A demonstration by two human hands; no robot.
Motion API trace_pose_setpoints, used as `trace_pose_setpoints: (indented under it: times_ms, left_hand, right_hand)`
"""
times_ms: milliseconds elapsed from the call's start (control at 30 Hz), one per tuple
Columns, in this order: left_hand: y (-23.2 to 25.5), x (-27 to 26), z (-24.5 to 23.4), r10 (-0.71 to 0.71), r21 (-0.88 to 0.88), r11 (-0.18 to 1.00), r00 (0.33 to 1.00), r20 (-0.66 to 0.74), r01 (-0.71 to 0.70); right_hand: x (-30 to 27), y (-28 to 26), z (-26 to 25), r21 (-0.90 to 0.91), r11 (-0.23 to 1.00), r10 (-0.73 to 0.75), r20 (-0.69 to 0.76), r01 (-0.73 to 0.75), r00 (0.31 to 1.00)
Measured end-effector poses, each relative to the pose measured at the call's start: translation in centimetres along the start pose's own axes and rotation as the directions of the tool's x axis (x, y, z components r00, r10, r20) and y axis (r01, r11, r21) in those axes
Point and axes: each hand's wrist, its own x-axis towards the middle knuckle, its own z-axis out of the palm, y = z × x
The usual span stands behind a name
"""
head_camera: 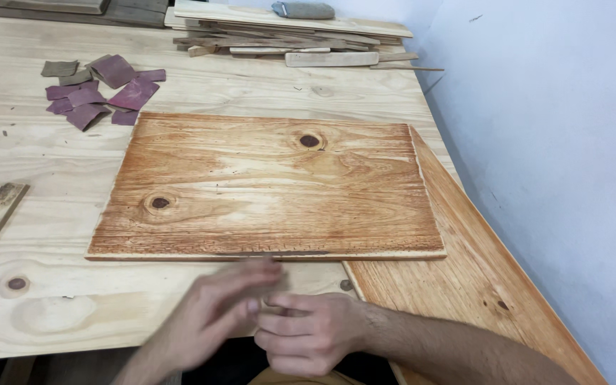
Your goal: The person sands two wooden boards by hand using a small piece of sandpaper. They hold the boards at various angles to sand the flat surfaces and the edges.
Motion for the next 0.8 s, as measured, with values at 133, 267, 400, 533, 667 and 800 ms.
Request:
trace_pose_setpoints:
  times_ms: [133, 267, 400, 533, 667, 800]
  left_hand:
    - [-0.7, -6.3, 7.3, 0.038, -0.771, 0.636, 0.998, 0.045, 0.010]
    - [0.7, -4.4, 8.9, -0.360, -0.766, 0.608, 0.933, -0.028, 0.211]
    - [2.5, 0.2, 5.7, -0.540, -0.719, 0.644, 0.821, -0.185, 0.261]
    - [2.7, 5.5, 2.8, -0.383, -0.303, 0.893, 0.915, -0.129, 0.332]
    - [1.0, 7.8, 1.8, -0.291, -0.188, 0.944, 0.953, -0.084, 0.271]
    - [-1.9, 7.3, 0.3, -0.203, 0.112, 0.966, 0.950, -0.235, 0.235]
  right_hand:
    - [-0.2, -0.2, -0.7, -0.330, 0.943, -0.002, -0.123, -0.039, 0.992]
    - [-1.0, 0.6, -1.5, -0.342, 0.938, 0.058, -0.003, -0.055, 0.998]
    - [-3.5, 1.7, -1.6, -0.190, 0.904, 0.381, -0.054, -0.384, 0.923]
    - [-2.3, 3.0, -3.0, 0.443, 0.281, 0.929, 0.099, -0.852, 0.358]
    - [-4.6, 5.3, -3.0, 0.576, -0.128, 0.984, 0.178, -0.807, -0.029]
    - [-9.2, 7.6, -3.3, 0.767, -0.225, 0.974, 0.184, -0.600, -0.131]
